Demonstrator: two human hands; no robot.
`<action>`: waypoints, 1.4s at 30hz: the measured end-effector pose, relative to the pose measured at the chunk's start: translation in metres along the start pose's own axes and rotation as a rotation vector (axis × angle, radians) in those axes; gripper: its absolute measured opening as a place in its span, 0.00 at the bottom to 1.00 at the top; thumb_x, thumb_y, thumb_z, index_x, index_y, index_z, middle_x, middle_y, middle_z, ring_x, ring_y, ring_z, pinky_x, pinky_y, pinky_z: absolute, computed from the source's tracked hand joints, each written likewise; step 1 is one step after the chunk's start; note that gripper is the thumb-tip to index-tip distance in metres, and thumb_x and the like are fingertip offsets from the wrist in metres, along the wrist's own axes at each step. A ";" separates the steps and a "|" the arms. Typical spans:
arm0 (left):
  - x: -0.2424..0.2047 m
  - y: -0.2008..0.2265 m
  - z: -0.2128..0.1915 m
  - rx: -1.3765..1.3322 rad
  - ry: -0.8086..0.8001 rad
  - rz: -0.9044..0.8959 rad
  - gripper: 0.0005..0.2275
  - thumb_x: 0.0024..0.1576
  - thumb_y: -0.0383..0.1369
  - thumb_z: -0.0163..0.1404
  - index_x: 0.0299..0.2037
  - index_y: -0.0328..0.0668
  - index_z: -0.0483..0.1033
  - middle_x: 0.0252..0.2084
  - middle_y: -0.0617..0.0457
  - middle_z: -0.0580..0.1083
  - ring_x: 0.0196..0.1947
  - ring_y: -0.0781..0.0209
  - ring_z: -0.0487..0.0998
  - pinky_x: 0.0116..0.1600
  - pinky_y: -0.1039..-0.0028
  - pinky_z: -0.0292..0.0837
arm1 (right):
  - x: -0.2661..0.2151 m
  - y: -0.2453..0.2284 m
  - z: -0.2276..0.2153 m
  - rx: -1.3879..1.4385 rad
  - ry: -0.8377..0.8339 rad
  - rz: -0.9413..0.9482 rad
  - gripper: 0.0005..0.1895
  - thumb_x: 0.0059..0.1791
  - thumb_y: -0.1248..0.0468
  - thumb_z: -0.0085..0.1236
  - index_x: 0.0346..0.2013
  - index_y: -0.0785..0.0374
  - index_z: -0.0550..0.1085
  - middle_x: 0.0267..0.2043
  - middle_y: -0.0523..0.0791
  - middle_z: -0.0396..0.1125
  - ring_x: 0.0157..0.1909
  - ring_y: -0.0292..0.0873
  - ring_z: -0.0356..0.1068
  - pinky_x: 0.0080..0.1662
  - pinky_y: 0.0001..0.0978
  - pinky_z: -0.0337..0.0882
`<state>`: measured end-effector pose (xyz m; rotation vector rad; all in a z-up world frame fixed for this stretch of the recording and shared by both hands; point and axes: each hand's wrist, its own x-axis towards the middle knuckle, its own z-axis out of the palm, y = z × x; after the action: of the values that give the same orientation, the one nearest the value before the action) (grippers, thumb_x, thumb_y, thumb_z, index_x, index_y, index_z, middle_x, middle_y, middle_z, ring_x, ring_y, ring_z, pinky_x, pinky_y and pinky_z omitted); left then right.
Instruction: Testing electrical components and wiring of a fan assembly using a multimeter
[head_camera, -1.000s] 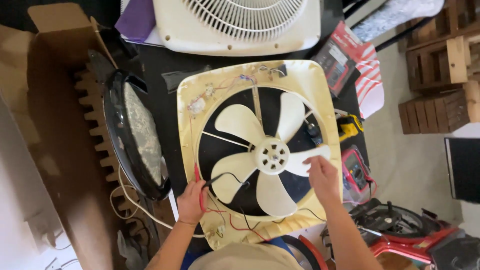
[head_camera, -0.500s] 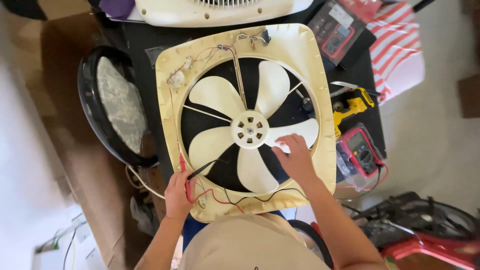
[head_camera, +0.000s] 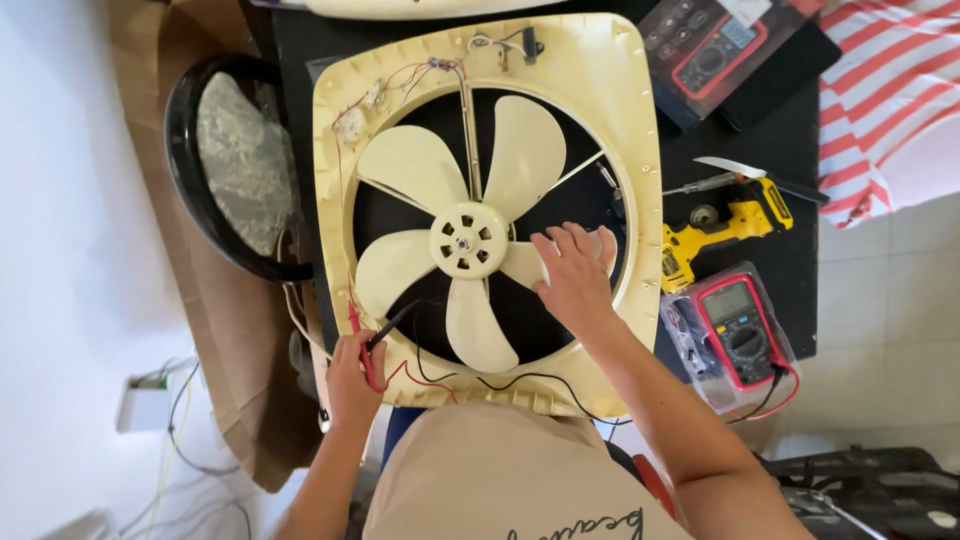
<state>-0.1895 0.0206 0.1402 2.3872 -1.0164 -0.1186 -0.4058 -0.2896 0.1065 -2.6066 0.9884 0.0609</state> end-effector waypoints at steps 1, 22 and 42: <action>-0.004 0.003 0.000 0.008 0.001 -0.012 0.06 0.63 0.37 0.58 0.47 0.51 0.79 0.35 0.56 0.74 0.34 0.54 0.82 0.42 0.69 0.80 | 0.000 0.003 0.002 0.005 -0.008 -0.011 0.40 0.42 0.55 0.75 0.67 0.50 0.68 0.63 0.45 0.65 0.75 0.49 0.53 0.73 0.65 0.29; 0.044 -0.024 0.026 -0.008 -0.039 -0.066 0.05 0.65 0.39 0.56 0.44 0.51 0.81 0.35 0.55 0.71 0.35 0.48 0.80 0.44 0.64 0.78 | 0.012 0.006 -0.009 -0.009 0.049 -0.150 0.42 0.39 0.46 0.71 0.66 0.51 0.70 0.59 0.44 0.67 0.68 0.49 0.61 0.72 0.65 0.35; 0.071 -0.026 0.044 -0.137 -0.228 -0.201 0.06 0.57 0.18 0.50 0.41 0.33 0.75 0.53 0.44 0.80 0.51 0.44 0.78 0.57 0.61 0.75 | 0.069 -0.013 -0.036 -0.159 -0.052 -0.118 0.19 0.48 0.48 0.71 0.48 0.51 0.78 0.63 0.43 0.72 0.71 0.50 0.65 0.76 0.61 0.32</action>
<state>-0.1348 -0.0329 0.0987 2.3812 -0.8333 -0.5270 -0.3482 -0.3373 0.1333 -2.7865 0.8421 0.1838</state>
